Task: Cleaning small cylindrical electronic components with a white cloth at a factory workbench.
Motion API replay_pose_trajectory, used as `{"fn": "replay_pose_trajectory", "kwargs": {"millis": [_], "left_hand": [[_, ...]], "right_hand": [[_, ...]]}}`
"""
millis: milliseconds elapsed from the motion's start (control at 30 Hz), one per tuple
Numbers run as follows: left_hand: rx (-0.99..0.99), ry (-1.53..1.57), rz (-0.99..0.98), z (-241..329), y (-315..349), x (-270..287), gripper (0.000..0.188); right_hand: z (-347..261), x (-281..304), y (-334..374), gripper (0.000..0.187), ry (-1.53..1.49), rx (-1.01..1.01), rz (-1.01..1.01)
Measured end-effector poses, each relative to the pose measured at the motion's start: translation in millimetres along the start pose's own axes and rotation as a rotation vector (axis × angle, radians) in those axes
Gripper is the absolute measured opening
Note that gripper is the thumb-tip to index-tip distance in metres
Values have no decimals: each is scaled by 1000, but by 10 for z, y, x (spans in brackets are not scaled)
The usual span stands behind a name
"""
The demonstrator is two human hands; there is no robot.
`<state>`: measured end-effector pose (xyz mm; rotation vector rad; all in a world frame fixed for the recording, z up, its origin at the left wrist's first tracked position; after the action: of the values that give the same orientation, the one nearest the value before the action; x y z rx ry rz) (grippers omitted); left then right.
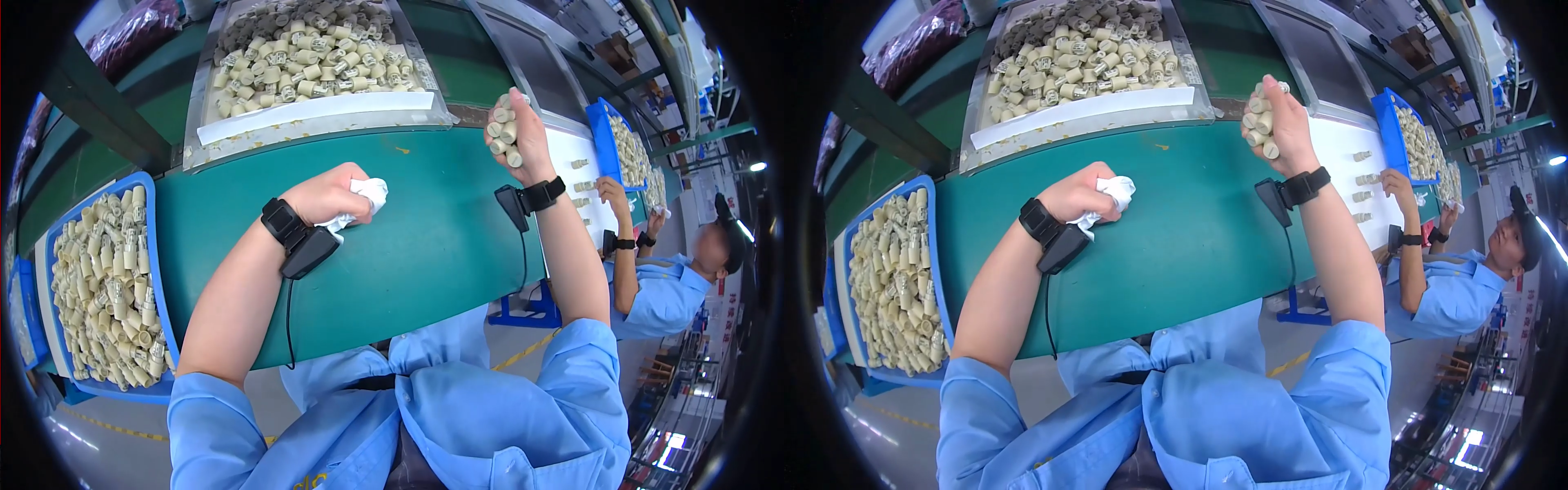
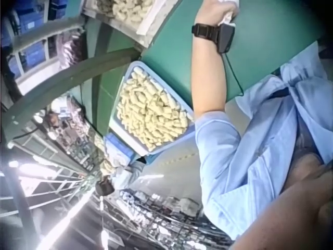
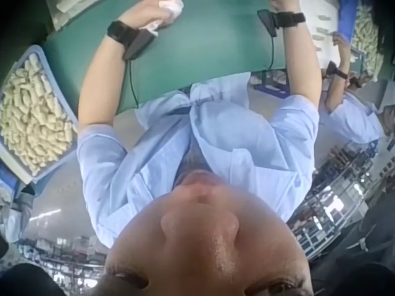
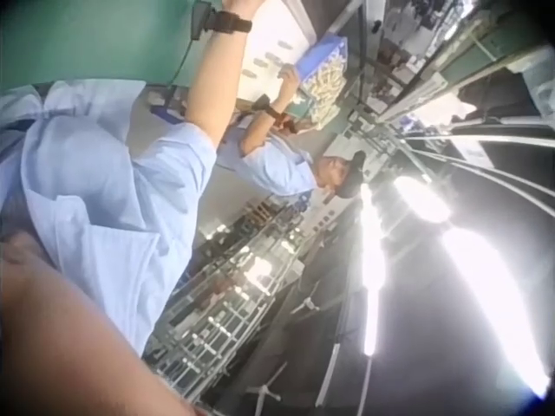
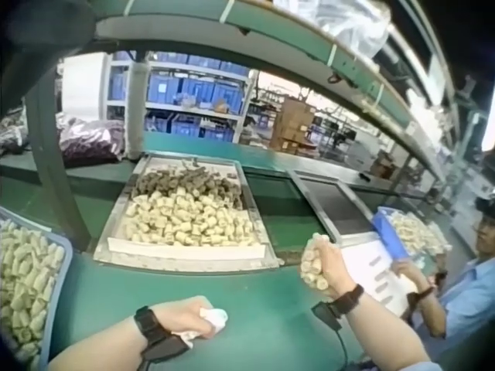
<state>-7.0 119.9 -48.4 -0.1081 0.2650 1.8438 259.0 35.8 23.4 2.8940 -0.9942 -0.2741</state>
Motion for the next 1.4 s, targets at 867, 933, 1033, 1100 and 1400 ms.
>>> {"fn": "replay_pose_trajectory", "kwargs": {"millis": [867, 933, 1033, 1100, 1400], "left_hand": [[-19, -160, 6, 64, 46, 17, 16], [-23, -153, 29, 103, 47, -11, 14], [-19, -138, 64, 126, 68, -9, 11], [-13, -148, 54, 110, 63, -4, 11], [8, -119, 46, 66, 38, -10, 11]], "right_hand": [[-339, -2077, -1660, 30, 418, 46, -260], [-406, -2177, -1981, 30, 461, 67, -388], [-540, -2297, -2192, 36, 384, 120, -203], [-590, -2321, -2198, 39, 345, 144, -106], [-753, -2114, -1469, 63, 71, 134, -338]]}}
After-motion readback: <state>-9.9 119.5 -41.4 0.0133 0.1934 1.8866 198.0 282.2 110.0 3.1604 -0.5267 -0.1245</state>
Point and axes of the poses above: each hand's wrist, its own y-axis away from the middle knuckle, its own x-axis out of the back of the hand, z = x × y, the point moved 4 cm from there along -y, towards the middle knuckle, and after that the axes turned 12 degrees about z, right-handed, at the moved point
